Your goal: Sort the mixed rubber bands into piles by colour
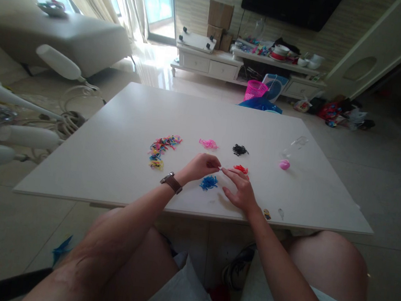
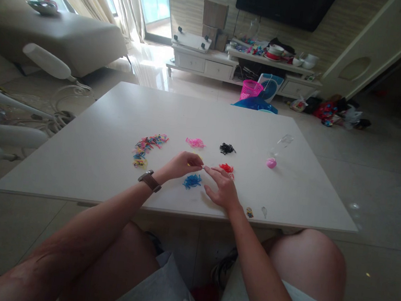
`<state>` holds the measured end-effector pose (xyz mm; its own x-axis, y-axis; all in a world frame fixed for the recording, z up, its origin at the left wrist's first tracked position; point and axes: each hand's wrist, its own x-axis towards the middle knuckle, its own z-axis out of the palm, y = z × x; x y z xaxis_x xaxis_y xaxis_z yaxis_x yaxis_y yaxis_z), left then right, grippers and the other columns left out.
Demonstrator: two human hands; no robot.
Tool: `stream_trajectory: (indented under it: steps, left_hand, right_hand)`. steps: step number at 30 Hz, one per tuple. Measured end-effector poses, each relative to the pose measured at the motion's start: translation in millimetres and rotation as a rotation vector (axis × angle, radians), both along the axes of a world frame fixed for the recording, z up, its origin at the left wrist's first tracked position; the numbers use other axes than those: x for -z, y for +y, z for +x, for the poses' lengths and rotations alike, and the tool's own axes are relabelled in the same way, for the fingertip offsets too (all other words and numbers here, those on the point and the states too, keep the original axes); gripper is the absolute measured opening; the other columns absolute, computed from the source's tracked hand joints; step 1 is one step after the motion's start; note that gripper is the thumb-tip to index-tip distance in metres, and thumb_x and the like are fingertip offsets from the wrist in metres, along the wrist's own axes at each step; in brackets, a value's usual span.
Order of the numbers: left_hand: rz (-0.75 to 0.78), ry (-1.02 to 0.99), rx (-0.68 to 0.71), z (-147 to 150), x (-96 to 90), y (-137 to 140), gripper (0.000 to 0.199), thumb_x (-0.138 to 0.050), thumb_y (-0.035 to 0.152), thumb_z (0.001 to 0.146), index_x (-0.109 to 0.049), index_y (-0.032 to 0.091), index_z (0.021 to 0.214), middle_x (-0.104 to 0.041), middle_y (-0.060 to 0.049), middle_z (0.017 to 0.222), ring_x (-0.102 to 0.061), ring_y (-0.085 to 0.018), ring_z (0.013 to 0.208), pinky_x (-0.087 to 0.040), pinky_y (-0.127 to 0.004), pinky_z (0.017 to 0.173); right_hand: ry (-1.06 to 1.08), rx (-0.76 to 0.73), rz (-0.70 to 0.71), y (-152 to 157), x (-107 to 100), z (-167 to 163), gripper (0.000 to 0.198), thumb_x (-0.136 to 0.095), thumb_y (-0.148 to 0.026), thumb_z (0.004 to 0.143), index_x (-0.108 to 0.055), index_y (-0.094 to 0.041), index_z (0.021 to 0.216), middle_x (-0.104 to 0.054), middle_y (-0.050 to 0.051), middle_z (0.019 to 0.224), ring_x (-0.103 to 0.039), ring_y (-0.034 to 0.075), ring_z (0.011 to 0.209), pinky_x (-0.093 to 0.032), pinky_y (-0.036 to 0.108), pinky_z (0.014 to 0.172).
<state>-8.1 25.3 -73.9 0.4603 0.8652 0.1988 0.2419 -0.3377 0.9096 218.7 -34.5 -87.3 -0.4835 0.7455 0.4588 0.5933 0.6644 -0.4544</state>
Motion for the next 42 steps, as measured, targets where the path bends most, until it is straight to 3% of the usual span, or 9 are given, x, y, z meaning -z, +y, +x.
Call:
stream_trajectory:
  steps: [7, 13, 18, 23, 34, 42]
  left_hand:
    - [-0.005, 0.013, -0.031, -10, 1.3, 7, 0.013, -0.072, 0.021, 0.078, -0.074, 0.013, 0.088, -0.075, -0.007, 0.079, -0.069, -0.016, 0.073, -0.055, -0.028, 0.071]
    - [-0.028, 0.225, 0.064, -25, -8.5, 7, 0.010, -0.071, 0.015, 0.072, -0.077, 0.014, 0.080, -0.074, -0.005, 0.073, -0.066, -0.015, 0.065, -0.049, -0.025, 0.063]
    - [0.005, 0.336, 0.124, -27, -11.2, 4, 0.019, -0.068, 0.010, 0.067, -0.080, 0.015, 0.080, -0.074, -0.004, 0.070, -0.065, -0.015, 0.063, -0.047, -0.024, 0.062]
    - [0.023, 0.404, 0.175, -25, -6.5, 2, 0.025, -0.063, 0.008, 0.066, -0.082, 0.018, 0.080, -0.075, -0.003, 0.070, -0.064, -0.014, 0.060, -0.045, -0.022, 0.059]
    - [-0.003, 0.387, 0.193, -21, -6.6, 0, 0.030, -0.059, 0.006, 0.066, -0.082, 0.018, 0.079, -0.077, -0.004, 0.074, -0.066, -0.014, 0.063, -0.047, -0.022, 0.062]
    - [0.077, 0.433, 0.091, -28, -15.1, 2, 0.028, -0.059, 0.009, 0.068, -0.082, 0.018, 0.083, -0.075, -0.005, 0.075, -0.064, -0.015, 0.064, -0.047, -0.024, 0.063]
  right_hand:
    - [0.033, 0.097, 0.057, 3, 7, 0, 0.051, -0.059, -0.029, 0.090, -0.059, -0.024, 0.140, -0.067, 0.007, 0.133, -0.057, 0.027, 0.125, -0.044, 0.050, 0.112]
    - [0.115, 0.273, 0.125, 5, 11, 1, 0.042, -0.051, -0.025, 0.094, -0.063, -0.026, 0.134, -0.070, 0.008, 0.125, -0.060, 0.028, 0.119, -0.046, 0.050, 0.108]
    - [0.247, 0.479, 0.202, 8, 14, 6, 0.039, -0.048, -0.027, 0.095, -0.066, -0.023, 0.129, -0.070, 0.011, 0.121, -0.059, 0.029, 0.115, -0.046, 0.052, 0.105]
    - [0.251, 0.646, 0.169, 14, 17, 9, 0.033, -0.047, -0.030, 0.094, -0.072, -0.021, 0.115, -0.073, 0.011, 0.111, -0.061, 0.030, 0.107, -0.048, 0.051, 0.100]
    - [0.236, 0.728, 0.105, 18, 23, 12, 0.025, -0.048, -0.028, 0.090, -0.072, -0.021, 0.092, -0.073, 0.010, 0.091, -0.057, 0.030, 0.089, -0.047, 0.048, 0.087]
    - [0.243, 0.753, 0.120, 19, 22, 12, 0.020, -0.049, -0.026, 0.090, -0.068, -0.021, 0.090, -0.069, 0.008, 0.088, -0.058, 0.026, 0.081, -0.048, 0.041, 0.078]
